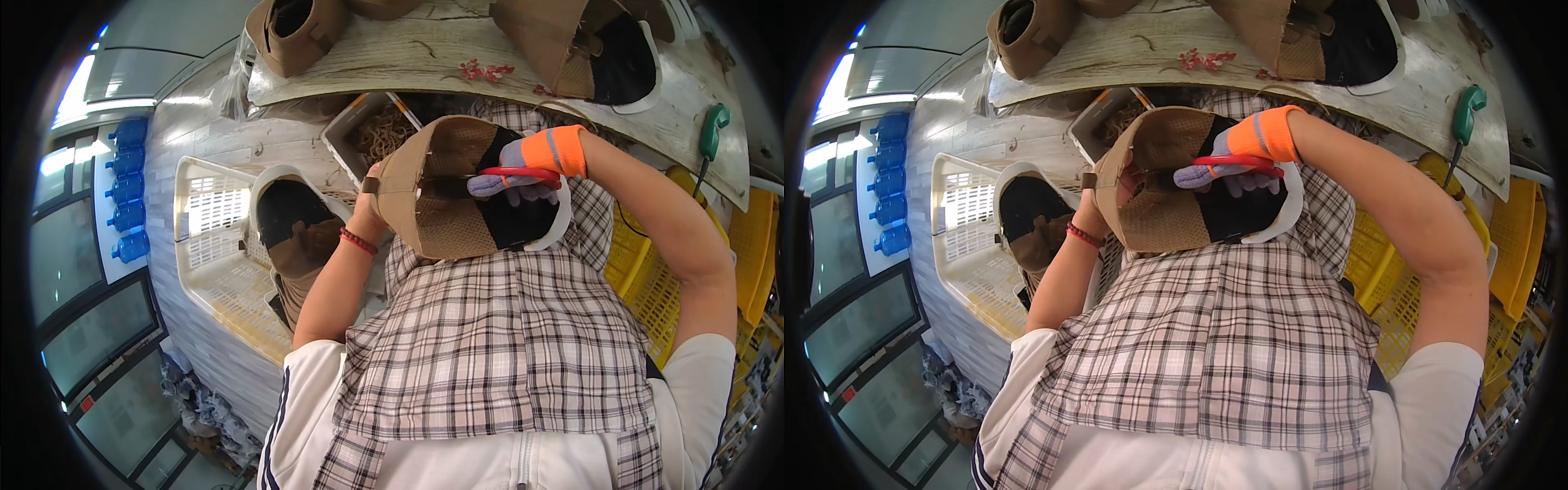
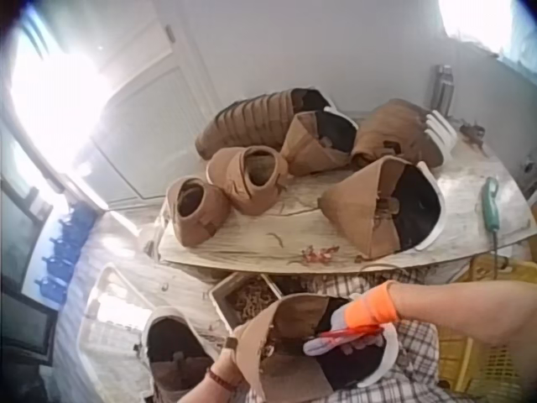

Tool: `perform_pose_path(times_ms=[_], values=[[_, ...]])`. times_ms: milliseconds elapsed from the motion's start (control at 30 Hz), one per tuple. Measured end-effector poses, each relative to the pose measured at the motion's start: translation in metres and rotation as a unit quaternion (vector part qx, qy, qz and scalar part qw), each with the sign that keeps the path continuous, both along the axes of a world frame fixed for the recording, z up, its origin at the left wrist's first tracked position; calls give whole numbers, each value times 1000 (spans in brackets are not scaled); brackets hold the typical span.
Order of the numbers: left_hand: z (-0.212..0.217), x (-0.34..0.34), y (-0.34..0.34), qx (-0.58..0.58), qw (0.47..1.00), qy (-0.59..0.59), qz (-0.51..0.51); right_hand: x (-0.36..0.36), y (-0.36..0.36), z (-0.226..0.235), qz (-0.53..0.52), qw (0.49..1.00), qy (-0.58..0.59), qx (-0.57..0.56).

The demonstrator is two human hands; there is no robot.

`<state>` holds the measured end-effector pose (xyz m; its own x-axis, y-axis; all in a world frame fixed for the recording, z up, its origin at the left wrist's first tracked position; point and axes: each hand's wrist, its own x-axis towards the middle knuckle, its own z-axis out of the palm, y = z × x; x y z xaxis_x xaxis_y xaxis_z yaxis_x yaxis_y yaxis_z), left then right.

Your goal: The person uses a handheld electric cutter to trim the edges of brown shoe uppers, then switches to scissors to trim the interior lining. Finished pieces are placed on the table.

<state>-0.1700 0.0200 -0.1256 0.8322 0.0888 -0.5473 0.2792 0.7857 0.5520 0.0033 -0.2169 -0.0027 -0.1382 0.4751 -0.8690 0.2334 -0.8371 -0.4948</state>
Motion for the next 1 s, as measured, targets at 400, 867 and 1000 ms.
perform_pose_path(times_ms=[400,867,1000], values=[[-15,1,16,403,872,-121,-251,-33,-2,16,-38,981,-189,23],[-11,11,-5,236,945,-161,-160,-56,-112,4,-517,804,-168,243],[8,-11,4,309,915,-214,-149,-42,-108,-11,-699,594,-191,349]])
